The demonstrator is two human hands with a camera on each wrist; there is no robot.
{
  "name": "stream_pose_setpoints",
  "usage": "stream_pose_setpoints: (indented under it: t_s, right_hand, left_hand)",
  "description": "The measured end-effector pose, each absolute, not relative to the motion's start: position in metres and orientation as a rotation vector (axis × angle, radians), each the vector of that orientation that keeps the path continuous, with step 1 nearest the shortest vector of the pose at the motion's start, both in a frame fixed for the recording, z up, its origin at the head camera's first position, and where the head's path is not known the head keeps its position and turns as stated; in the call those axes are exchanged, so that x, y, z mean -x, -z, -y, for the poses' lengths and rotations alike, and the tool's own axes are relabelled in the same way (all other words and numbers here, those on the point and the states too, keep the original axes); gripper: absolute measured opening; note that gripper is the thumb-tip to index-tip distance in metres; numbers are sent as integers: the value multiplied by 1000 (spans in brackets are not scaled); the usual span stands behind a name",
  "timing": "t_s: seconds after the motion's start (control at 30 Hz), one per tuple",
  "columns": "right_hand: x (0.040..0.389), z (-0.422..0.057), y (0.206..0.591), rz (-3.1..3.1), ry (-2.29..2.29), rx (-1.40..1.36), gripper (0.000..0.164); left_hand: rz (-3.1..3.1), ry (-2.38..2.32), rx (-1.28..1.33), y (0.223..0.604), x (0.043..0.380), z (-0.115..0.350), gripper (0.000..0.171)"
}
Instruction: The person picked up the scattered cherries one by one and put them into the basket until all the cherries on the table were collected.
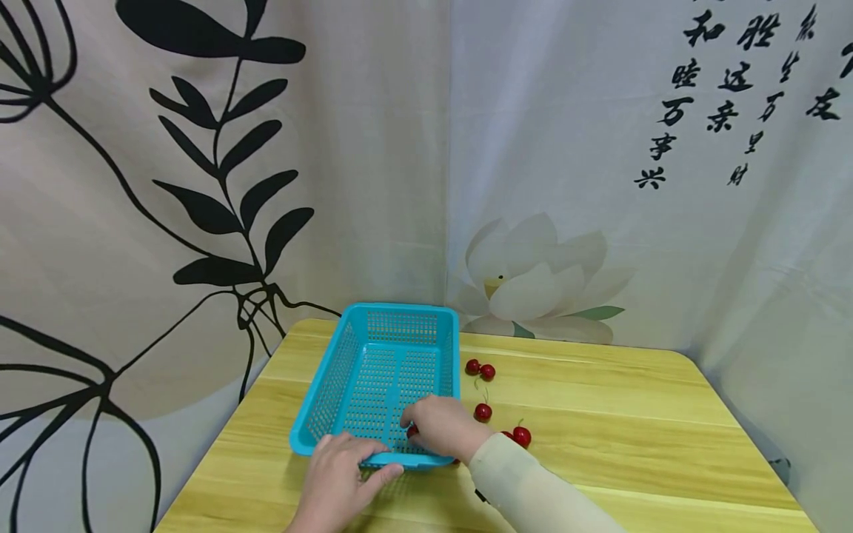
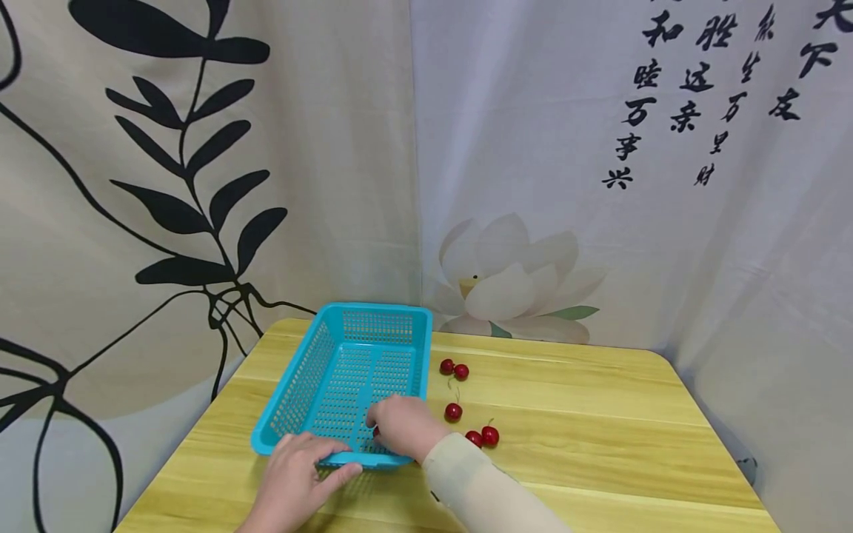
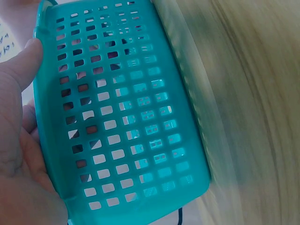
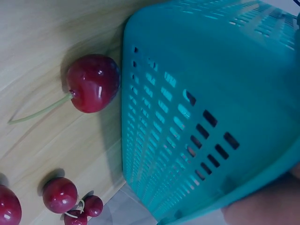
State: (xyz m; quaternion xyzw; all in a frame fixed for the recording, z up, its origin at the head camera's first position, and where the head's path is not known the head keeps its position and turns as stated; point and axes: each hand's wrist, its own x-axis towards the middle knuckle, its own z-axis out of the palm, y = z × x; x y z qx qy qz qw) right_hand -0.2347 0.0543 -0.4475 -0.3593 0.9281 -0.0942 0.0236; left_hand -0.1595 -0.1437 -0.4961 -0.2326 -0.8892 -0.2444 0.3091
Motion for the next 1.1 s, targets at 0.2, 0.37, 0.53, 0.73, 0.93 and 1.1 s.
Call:
stream_pose_setpoints:
  t_s: [0.2, 0.37, 0.53, 0.73, 0.93, 1.1]
  right_hand:
    - [235, -50, 451, -2875, 225, 1064, 19]
    - [235, -47, 452, -2878, 141, 1041, 18]
    - [235, -45, 452, -2876, 83, 1031, 17]
    - [235, -44, 453, -2887, 31, 1027, 17]
    - [235, -44, 452, -2888, 11, 1032, 18]
    - [234, -43, 452, -2893, -12, 1028, 19]
  left_hand:
    - [2348, 643, 613, 496, 160, 144, 31]
    - [2356, 643, 612, 496, 160, 144, 32]
    - [2363, 636, 605, 497, 160, 144, 33]
    - [2347, 631, 611, 498, 160, 144, 33]
    - [2324, 639, 626, 498, 160, 143, 33]
    - [2323, 639, 624, 499, 160, 144, 32]
